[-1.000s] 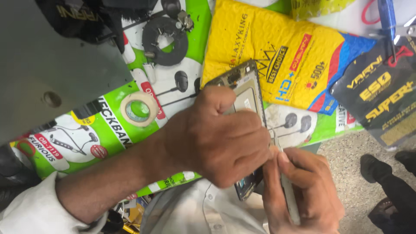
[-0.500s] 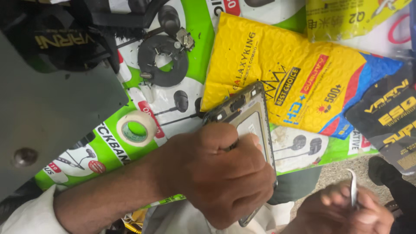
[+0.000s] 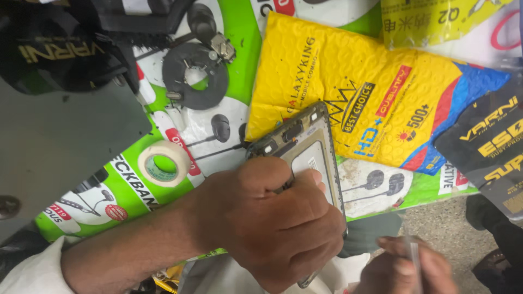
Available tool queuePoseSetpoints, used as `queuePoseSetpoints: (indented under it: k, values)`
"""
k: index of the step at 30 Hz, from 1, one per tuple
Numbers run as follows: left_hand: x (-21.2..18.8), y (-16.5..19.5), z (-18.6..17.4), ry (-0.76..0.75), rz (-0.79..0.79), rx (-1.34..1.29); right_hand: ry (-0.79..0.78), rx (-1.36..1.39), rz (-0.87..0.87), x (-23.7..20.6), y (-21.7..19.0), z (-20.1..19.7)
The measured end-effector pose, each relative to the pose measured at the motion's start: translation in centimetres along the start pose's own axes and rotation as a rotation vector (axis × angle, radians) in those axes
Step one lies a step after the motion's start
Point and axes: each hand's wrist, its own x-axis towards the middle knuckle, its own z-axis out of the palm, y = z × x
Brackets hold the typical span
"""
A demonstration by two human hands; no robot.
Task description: The person uses a screwdriver to remove screws from a disassembled mobile phone chassis. They then switch to a metal spudger to pry and separate internal components from the frame. The work is performed on a cluttered workbench with various electronic accessories.
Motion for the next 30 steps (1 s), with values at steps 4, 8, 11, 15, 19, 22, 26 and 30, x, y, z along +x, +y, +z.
queuePoseSetpoints:
  k: [4, 8, 11, 15, 19, 22, 26, 30]
  values:
    - [0.0, 0.2, 0.0, 0.006, -0.032, -0.018, -0.091, -0.602, -0.527, -2.1, 0.4, 4.6]
    - [-0.1, 0.4, 0.0, -0.005, -0.031, 0.021, -0.531, -0.631, -0.445, -0.5, -1.3, 2.4]
    - [-0.2, 0.4, 0.1, 0.018, -0.039, 0.006, -0.484, -0.708, -0.441, 0.0, -1.2, 1.9]
    - [-0.4, 0.4, 0.3, 0.035, -0.028, 0.006, -0.233, -0.62, -0.352, -2.2, -0.7, 5.4]
    - [-0.5, 0.4, 0.4, 0.043, -0.025, 0.022, 0.057, -0.606, -0.341, -4.0, -1.4, 9.3]
    - [-0.7, 0.4, 0.5, 0.036, -0.013, 0.033, 0.026, -0.511, -0.323, -2.7, -2.6, 10.3]
    - [-0.8, 0.6, 0.5, 0.023, -0.024, 0.021, 0.039, -0.115, -0.305, -1.7, -2.7, 11.8]
    - [-0.9, 0.6, 0.7, 0.038, -0.044, -0.034, 0.066, 0.023, -0.251, -1.3, -2.9, 12.6]
